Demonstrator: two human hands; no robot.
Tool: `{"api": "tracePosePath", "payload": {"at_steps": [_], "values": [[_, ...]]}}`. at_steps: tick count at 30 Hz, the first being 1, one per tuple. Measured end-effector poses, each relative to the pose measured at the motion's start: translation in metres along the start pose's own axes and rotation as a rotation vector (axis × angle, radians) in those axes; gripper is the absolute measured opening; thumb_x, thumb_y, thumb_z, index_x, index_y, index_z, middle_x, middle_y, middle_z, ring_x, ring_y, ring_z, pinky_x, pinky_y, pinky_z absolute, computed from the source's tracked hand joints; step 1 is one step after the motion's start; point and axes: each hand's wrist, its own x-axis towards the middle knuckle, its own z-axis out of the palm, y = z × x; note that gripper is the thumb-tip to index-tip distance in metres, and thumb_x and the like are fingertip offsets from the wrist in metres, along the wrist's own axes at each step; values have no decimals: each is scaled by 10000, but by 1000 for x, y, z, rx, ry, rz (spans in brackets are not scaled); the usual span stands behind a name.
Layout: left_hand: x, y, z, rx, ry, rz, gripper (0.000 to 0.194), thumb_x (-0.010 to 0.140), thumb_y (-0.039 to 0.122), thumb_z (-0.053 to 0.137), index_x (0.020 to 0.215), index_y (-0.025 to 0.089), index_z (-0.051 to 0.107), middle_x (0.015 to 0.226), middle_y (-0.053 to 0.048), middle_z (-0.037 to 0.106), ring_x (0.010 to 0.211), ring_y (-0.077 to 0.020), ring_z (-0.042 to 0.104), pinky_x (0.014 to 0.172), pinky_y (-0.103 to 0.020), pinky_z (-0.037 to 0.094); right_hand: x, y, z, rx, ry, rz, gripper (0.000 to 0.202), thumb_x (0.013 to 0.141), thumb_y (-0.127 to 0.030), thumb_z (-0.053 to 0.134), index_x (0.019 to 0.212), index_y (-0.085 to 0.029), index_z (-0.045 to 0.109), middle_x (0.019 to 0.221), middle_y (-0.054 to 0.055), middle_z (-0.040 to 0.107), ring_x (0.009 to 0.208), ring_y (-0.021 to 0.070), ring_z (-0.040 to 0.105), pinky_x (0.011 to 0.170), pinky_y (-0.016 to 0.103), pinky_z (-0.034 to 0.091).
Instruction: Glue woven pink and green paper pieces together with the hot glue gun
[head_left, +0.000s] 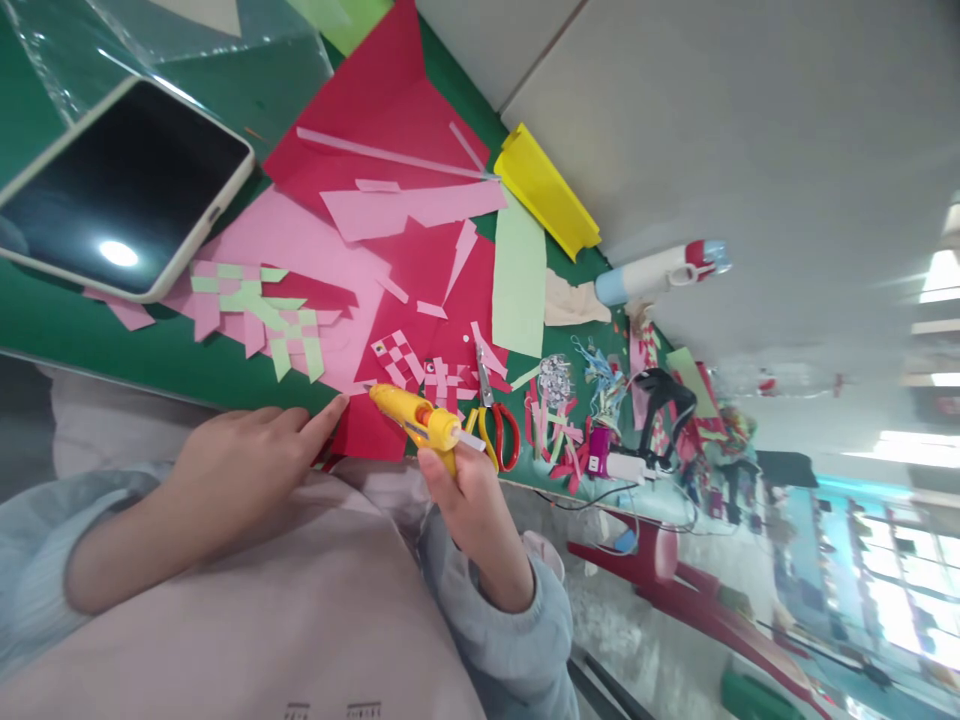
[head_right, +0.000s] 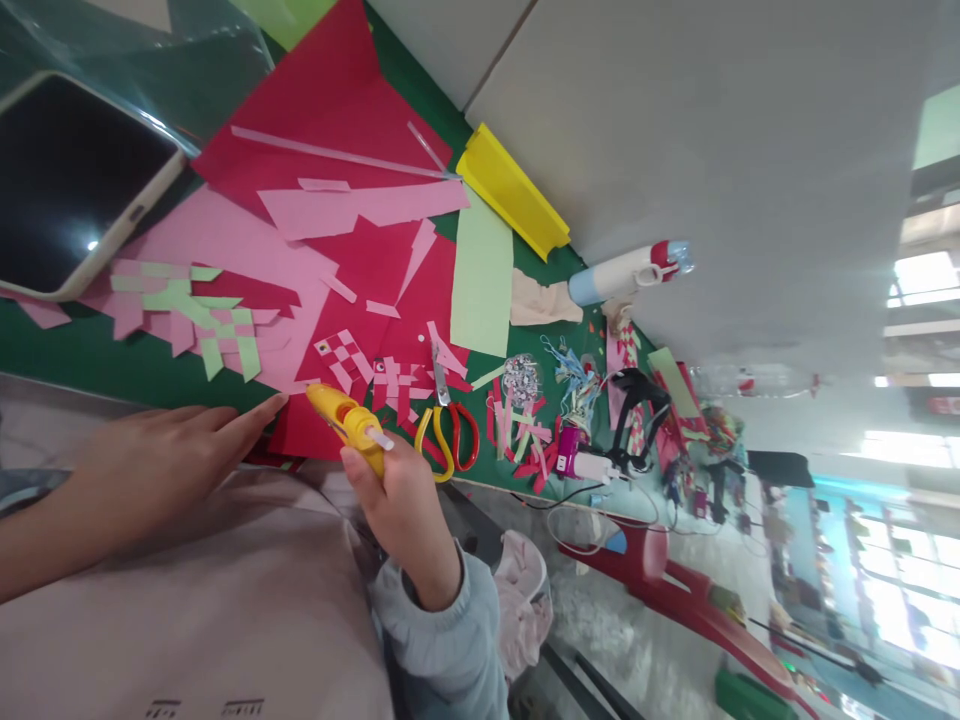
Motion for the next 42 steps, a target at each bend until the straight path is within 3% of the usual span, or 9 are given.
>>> {"api": "tracePosePath", "payload": {"at_steps": [8,26,32,36,39,42], "values": [[-1,-2,6,126,193,111,515,811,172,495,1310,174,622,614,-2,614,523,-179,539,522,-305,310,-1,0,1,-3,10,-26,396,992,-513,446,734,-223,521,614,-10,528,629,164,547,595,276,426],[1,-1,3,127,212,126,543,763,157,560,1301,152,637,623,1,631,522,-191,563,513,-317,337,-1,3,2,29,32,-11,368,986,-491,473,748,-218,538,626,-5,524,632,167,547,624,291,435],[4,2,-1,183,260,146,522,707,162,617,1225,138,680,585,17,615,489,-191,574,472,-306,349,-5,21,-3,328,3,71,421,979,-581,491,972,-190,647,635,-30,506,540,126,480,548,271,413],[3,1,2,184,266,133,526,722,271,656,1231,140,679,584,7,619,492,-204,581,465,-312,349,-4,31,-7,473,-26,100,473,966,-611,496,1019,-176,673,624,-33,503,510,113,459,517,265,393],[1,-1,4,179,259,136,529,750,324,648,1248,146,669,607,2,636,508,-201,593,469,-311,352,-2,35,-11,449,26,70,466,969,-599,477,1014,-175,665,633,-25,515,522,119,468,539,274,418],[0,-3,3,180,302,156,482,834,362,573,1249,135,662,591,4,619,501,-194,586,477,-317,352,0,40,-19,216,191,20,377,958,-536,506,1009,-191,650,785,36,619,661,167,569,631,307,489]]}}
